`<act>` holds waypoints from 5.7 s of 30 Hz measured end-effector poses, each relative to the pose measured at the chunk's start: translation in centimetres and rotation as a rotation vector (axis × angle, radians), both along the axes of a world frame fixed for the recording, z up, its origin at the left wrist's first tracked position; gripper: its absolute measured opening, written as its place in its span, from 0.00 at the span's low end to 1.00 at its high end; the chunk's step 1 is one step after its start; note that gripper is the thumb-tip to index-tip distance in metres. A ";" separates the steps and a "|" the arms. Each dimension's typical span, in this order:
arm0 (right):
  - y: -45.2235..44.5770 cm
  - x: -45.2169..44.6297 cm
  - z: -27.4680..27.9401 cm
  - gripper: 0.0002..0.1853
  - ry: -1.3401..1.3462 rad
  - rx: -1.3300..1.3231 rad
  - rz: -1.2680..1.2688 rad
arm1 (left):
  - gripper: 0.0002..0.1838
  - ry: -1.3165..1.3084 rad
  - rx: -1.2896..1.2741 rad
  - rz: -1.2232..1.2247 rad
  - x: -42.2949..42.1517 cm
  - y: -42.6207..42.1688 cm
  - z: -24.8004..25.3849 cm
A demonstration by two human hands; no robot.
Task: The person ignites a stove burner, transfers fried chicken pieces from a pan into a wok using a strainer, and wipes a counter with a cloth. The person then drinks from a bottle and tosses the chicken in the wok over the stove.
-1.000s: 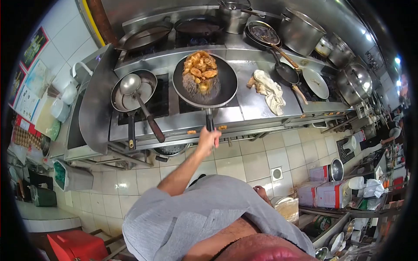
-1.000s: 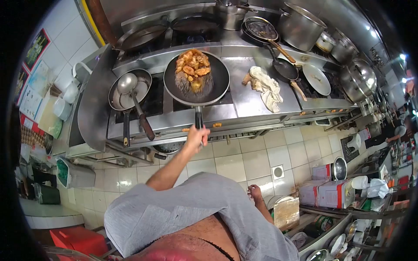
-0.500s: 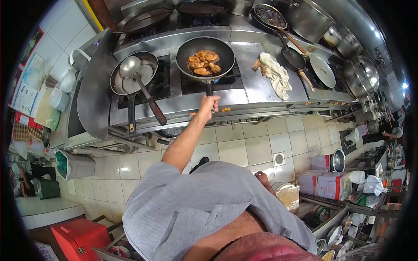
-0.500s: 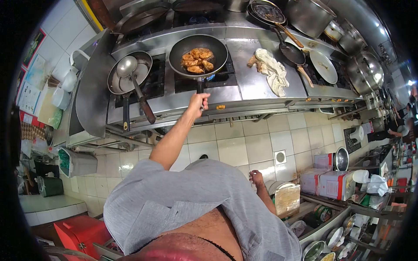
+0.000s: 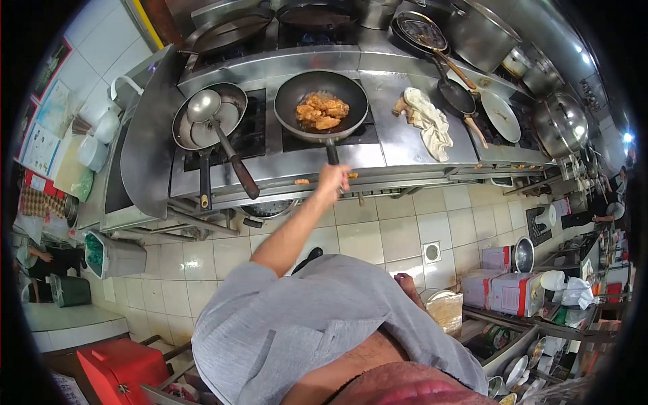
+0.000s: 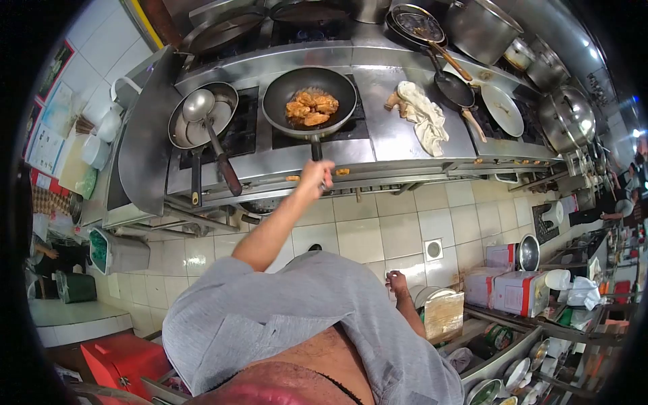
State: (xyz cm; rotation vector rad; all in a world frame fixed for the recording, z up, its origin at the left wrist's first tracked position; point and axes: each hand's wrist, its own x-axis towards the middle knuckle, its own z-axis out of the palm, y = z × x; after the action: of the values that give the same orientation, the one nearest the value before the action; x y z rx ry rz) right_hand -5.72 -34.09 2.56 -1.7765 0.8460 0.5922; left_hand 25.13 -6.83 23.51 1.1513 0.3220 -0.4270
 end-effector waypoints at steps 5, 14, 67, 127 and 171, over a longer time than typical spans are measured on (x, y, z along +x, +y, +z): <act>1.9 1.0 1.6 0.13 0.048 -0.011 -0.002 | 0.11 -0.033 0.033 -0.050 -3.5 -1.0 -0.6; 1.3 0.0 0.9 0.12 -0.012 0.037 -0.067 | 0.09 -0.039 0.097 -0.114 -1.0 2.5 2.0; -2.8 3.2 0.2 0.16 0.014 0.070 0.004 | 0.07 -0.026 0.034 0.009 4.1 1.4 -2.3; -10.3 45.5 13.7 0.21 -1.097 -0.975 0.526 | 0.07 0.073 -0.428 0.239 3.6 -5.3 -2.0; -8.0 39.9 15.3 0.24 -0.946 -1.057 0.514 | 0.09 0.009 -0.302 0.197 -2.2 -7.6 2.0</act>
State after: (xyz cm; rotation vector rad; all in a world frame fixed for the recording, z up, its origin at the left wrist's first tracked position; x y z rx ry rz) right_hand 34.14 -42.06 17.86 -2.8578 -0.0566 -0.5461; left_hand 22.96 -14.38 25.55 0.8144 0.3616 -0.2954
